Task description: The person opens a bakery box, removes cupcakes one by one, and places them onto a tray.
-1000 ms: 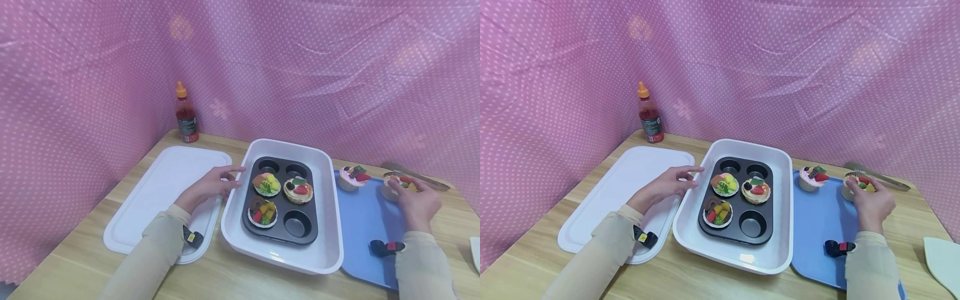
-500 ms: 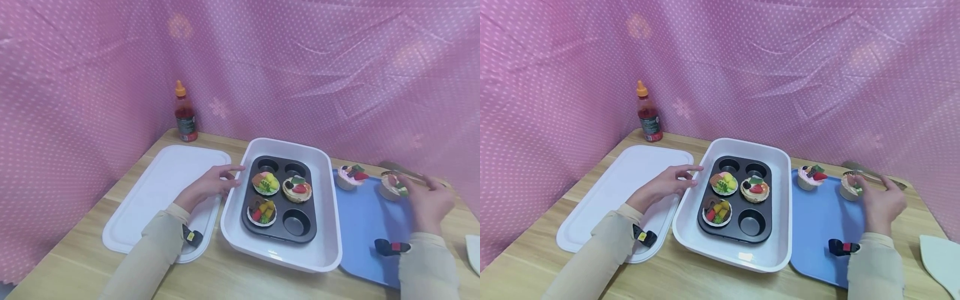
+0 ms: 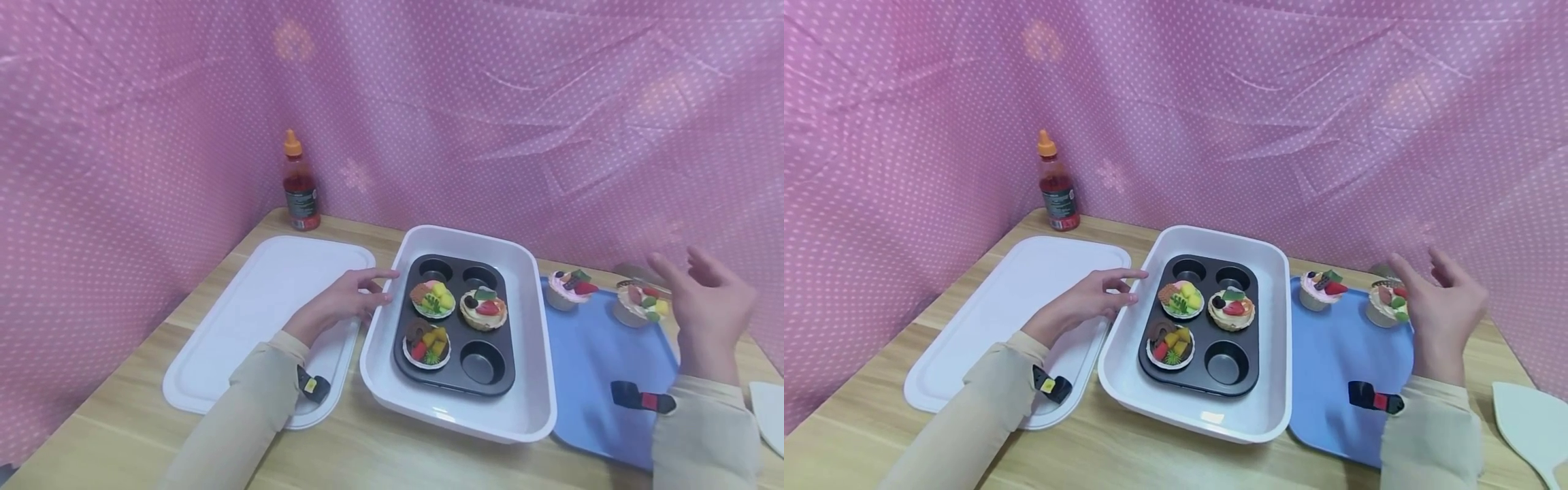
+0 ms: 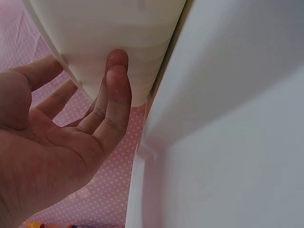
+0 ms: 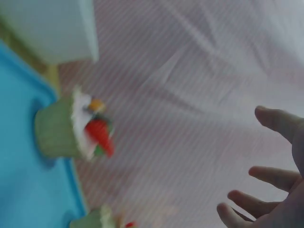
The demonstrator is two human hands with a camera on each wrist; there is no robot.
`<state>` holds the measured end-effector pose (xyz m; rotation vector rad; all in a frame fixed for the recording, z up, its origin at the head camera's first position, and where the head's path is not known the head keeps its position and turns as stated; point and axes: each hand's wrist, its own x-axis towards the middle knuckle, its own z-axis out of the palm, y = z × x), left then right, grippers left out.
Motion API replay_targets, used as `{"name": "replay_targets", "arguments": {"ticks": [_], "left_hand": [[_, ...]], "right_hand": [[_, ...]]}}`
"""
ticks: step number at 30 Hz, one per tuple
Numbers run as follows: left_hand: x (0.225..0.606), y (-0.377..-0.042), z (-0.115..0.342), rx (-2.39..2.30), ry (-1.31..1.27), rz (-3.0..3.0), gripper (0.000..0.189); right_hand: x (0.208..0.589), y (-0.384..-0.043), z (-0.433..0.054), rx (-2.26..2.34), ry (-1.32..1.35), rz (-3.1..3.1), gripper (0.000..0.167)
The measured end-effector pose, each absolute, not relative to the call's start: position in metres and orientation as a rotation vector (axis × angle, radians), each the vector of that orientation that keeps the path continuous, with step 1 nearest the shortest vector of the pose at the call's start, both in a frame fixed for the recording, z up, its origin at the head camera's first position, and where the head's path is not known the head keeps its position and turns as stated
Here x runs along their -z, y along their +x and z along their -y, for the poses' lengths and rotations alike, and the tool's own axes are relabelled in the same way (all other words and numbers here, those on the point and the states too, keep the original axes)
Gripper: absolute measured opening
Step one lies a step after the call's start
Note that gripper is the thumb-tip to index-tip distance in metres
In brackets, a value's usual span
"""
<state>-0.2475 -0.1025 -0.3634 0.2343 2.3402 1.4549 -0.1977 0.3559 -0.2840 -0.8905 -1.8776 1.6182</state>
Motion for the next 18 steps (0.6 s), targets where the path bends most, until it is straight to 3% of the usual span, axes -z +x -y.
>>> {"name": "replay_targets", "arguments": {"ticks": [9, 18], "left_hand": [[0.362, -0.247, 0.101, -1.447, 0.233, -2.339, 0.050], [0.361, -0.246, 0.101, -1.441, 0.230, -2.349, 0.049]], "right_hand": [[0.259, -0.182, -0.319, -1.726, -0.674, 1.951, 0.067], [0.258, -0.179, -0.287, -1.718, -0.419, 2.222, 0.070]]}}
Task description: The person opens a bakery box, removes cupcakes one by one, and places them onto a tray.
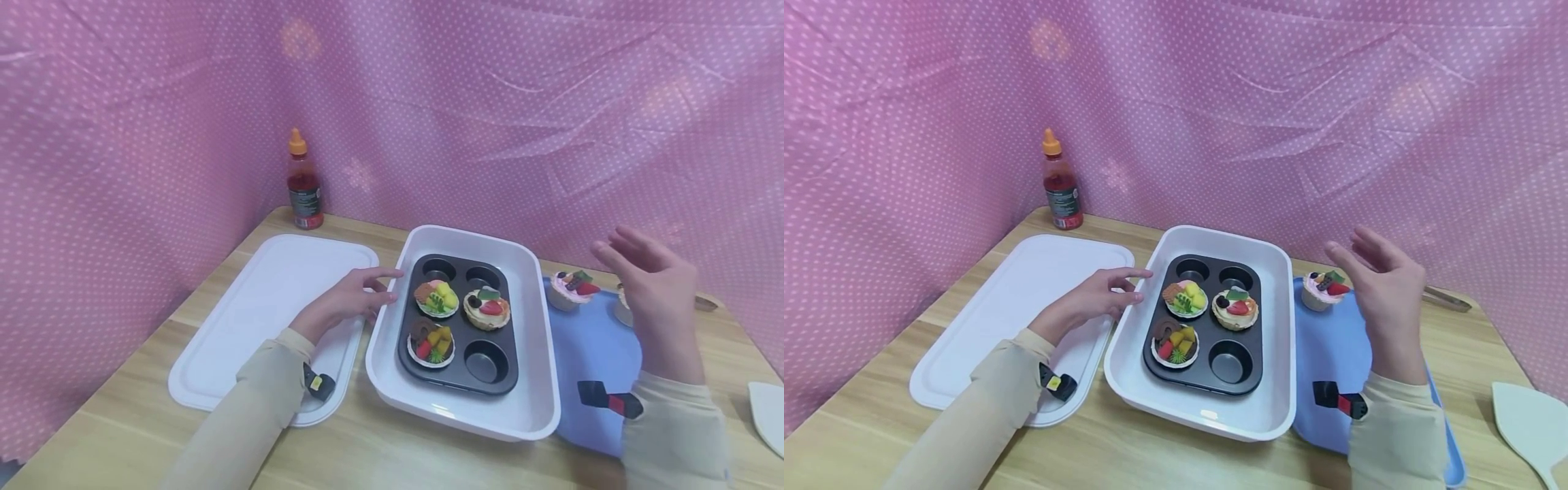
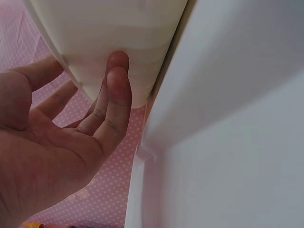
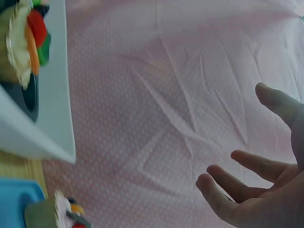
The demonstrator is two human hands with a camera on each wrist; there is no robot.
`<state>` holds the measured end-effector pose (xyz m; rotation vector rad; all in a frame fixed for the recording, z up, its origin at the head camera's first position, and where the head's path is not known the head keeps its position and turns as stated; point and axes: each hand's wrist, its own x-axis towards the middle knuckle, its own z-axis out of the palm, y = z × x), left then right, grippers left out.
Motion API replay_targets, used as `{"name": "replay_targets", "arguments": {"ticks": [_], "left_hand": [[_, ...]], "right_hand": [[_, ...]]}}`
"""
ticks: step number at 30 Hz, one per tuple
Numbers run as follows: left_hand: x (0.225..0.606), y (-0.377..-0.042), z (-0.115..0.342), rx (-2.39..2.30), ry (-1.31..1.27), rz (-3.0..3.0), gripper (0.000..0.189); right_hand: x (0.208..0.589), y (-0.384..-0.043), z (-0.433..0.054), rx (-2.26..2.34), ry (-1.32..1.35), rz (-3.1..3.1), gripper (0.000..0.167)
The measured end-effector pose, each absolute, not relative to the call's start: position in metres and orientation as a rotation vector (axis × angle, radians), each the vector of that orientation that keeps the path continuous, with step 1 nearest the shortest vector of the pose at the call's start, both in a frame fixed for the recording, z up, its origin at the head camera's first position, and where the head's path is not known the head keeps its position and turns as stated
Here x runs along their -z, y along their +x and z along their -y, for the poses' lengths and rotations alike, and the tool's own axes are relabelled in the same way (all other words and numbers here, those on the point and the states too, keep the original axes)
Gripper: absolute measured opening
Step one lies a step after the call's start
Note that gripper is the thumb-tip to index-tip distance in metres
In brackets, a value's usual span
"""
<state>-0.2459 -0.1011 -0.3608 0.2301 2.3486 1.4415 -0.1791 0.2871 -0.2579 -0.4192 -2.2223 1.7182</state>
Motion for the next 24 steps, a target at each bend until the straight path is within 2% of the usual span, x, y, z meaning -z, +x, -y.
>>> {"name": "replay_targets", "arguments": {"ticks": [8, 24], "left_hand": [[0.362, -0.246, 0.102, -1.448, 0.240, -2.344, 0.049], [0.364, -0.248, 0.102, -1.448, 0.241, -2.350, 0.049]], "right_hand": [[0.263, -0.183, -0.250, -1.491, -0.263, 2.429, 0.067], [0.274, -0.193, -0.203, -1.553, -0.100, 2.527, 0.075]]}}
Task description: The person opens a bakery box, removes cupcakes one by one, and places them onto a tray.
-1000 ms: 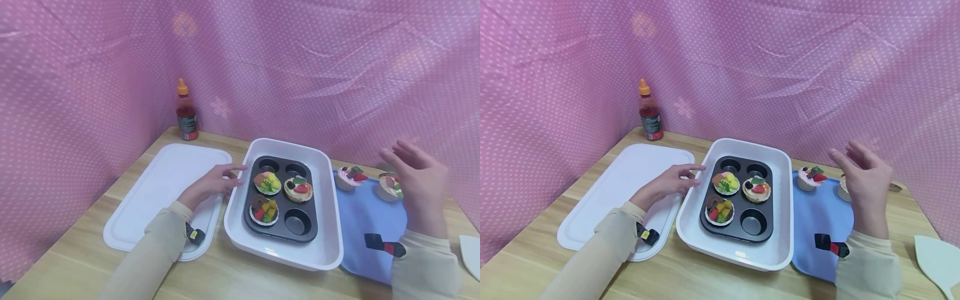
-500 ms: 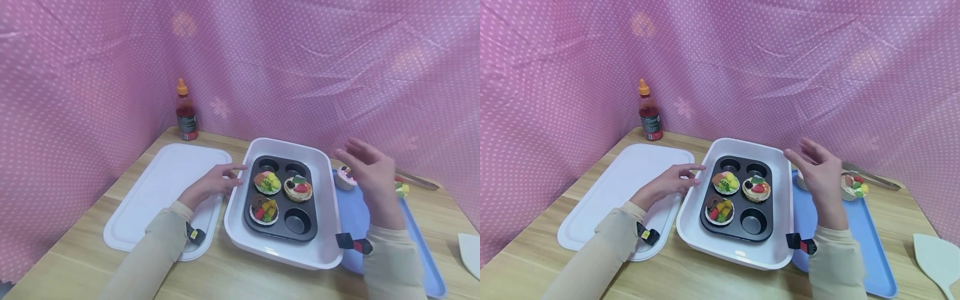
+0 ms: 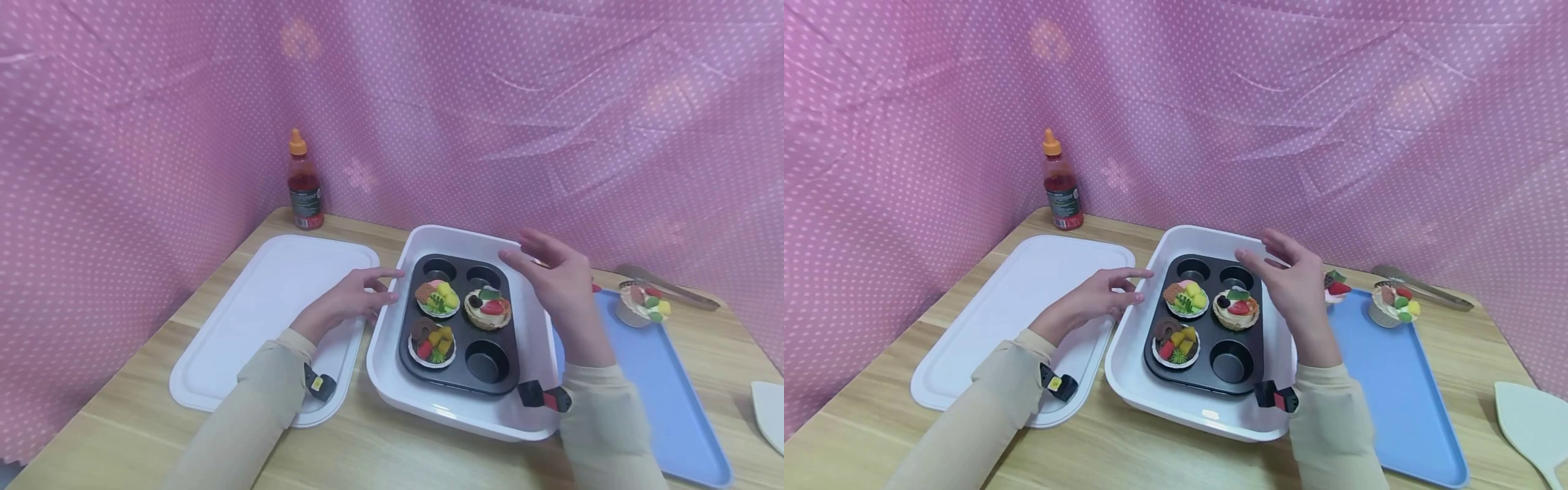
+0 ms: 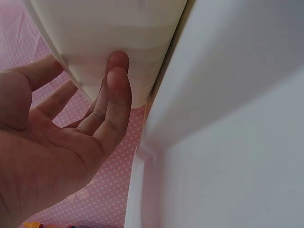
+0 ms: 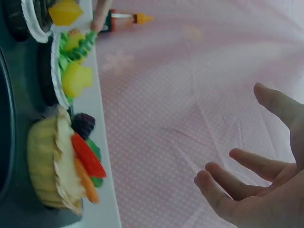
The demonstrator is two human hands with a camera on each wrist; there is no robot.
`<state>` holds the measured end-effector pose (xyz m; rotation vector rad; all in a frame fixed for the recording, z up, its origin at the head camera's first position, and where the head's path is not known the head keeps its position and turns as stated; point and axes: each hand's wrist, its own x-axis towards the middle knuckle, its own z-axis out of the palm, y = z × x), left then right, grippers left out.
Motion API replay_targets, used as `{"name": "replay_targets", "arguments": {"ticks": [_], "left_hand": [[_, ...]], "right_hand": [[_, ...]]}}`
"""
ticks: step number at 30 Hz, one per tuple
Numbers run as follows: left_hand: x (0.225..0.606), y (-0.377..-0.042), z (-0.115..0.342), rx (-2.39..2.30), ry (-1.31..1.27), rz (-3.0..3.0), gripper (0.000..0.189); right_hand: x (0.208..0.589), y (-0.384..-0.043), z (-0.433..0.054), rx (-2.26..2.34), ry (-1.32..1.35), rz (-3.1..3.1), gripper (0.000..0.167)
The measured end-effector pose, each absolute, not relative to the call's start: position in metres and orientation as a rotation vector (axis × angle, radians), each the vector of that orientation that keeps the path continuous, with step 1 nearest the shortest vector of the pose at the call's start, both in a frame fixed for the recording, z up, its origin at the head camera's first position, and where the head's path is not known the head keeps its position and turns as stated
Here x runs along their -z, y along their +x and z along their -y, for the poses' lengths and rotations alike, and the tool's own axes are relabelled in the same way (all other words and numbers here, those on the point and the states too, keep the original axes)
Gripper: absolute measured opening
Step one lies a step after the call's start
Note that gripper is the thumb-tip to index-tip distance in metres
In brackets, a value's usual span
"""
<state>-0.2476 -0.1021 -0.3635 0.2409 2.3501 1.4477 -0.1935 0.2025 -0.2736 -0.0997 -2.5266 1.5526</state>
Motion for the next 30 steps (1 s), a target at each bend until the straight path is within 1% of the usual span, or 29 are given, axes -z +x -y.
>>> {"name": "replay_targets", "arguments": {"ticks": [6, 13, 21, 26, 30], "left_hand": [[0.364, -0.247, 0.101, -1.450, 0.234, -2.350, 0.049], [0.362, -0.247, 0.102, -1.448, 0.237, -2.349, 0.049], [0.362, -0.246, 0.103, -1.463, 0.261, -2.345, 0.050], [0.362, -0.246, 0.103, -1.462, 0.272, -2.343, 0.050], [0.362, -0.246, 0.104, -1.470, 0.263, -2.326, 0.050]], "right_hand": [[0.284, -0.197, -0.194, -1.567, -0.023, 2.555, 0.071], [0.289, -0.200, -0.186, -1.520, 0.030, 2.646, 0.074], [0.302, -0.208, -0.172, -1.398, 0.165, 2.670, 0.066], [0.315, -0.206, -0.161, -1.229, 0.203, 2.712, 0.070], [0.323, -0.206, -0.155, -1.209, 0.193, 2.742, 0.073]]}}
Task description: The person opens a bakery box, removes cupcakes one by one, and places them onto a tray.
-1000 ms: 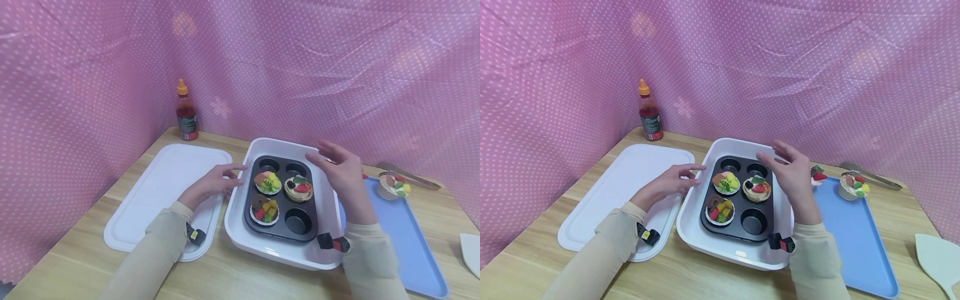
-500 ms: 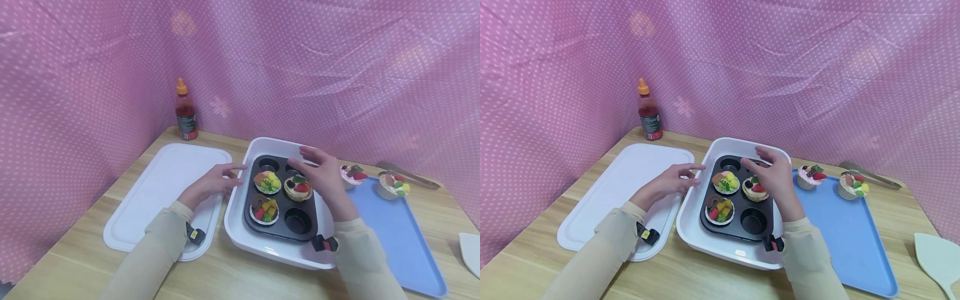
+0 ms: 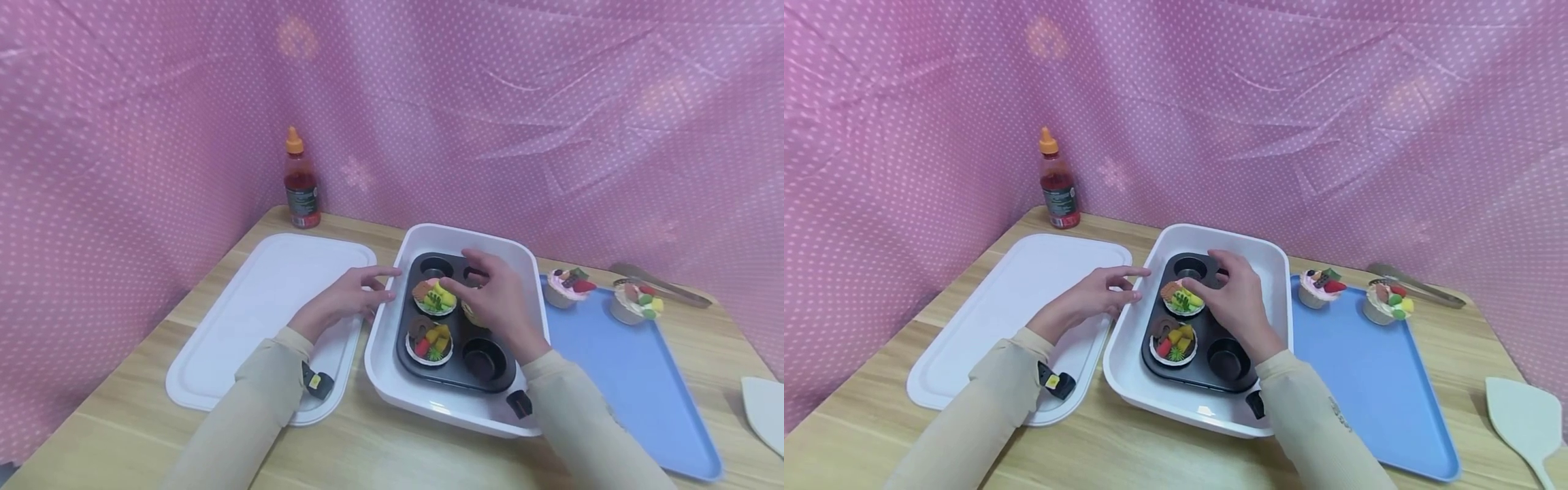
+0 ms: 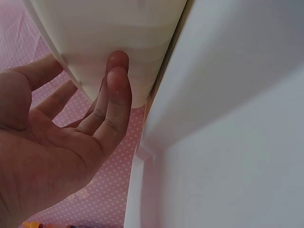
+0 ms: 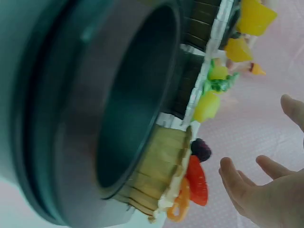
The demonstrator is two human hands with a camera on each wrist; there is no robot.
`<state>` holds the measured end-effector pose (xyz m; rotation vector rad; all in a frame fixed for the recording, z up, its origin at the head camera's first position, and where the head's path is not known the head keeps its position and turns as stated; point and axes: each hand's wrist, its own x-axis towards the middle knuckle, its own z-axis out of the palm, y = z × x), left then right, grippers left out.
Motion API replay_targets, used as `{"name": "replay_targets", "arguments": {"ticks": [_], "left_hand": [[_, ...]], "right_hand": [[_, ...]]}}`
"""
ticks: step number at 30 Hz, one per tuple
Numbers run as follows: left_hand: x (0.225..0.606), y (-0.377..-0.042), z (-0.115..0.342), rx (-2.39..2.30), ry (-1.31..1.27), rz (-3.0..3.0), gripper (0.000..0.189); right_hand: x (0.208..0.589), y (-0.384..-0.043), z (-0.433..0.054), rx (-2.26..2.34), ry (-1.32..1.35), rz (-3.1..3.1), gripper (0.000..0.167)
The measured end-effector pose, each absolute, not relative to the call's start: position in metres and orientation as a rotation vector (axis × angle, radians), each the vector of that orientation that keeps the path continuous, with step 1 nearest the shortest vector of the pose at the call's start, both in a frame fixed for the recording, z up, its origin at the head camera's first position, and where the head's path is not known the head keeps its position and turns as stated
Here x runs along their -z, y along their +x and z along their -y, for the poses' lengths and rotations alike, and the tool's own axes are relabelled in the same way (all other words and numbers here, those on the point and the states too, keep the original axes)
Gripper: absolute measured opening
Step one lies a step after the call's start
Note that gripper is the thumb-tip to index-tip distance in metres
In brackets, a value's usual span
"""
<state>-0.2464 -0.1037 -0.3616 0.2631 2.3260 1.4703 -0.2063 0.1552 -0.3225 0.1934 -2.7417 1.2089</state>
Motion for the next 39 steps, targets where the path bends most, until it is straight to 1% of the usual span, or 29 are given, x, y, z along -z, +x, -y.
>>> {"name": "replay_targets", "arguments": {"ticks": [6, 16, 20, 25, 33, 39], "left_hand": [[0.361, -0.245, 0.102, -1.496, 0.263, -2.303, 0.050], [0.362, -0.246, 0.102, -1.522, 0.276, -2.285, 0.051], [0.362, -0.246, 0.102, -1.513, 0.282, -2.297, 0.051], [0.362, -0.247, 0.104, -1.499, 0.281, -2.300, 0.051], [0.362, -0.248, 0.104, -1.500, 0.262, -2.292, 0.051], [0.362, -0.249, 0.103, -1.502, 0.279, -2.290, 0.051]], "right_hand": [[0.331, -0.210, -0.153, -1.225, 0.227, 2.789, 0.075], [0.343, -0.217, -0.150, -1.016, 0.399, 2.835, 0.077], [0.345, -0.218, -0.148, -0.942, 0.428, 2.868, 0.078], [0.346, -0.218, -0.145, -0.855, 0.438, 2.904, 0.077], [0.350, -0.219, -0.145, -0.831, 0.551, 2.904, 0.075], [0.350, -0.219, -0.146, -0.813, 0.575, 2.915, 0.071]]}}
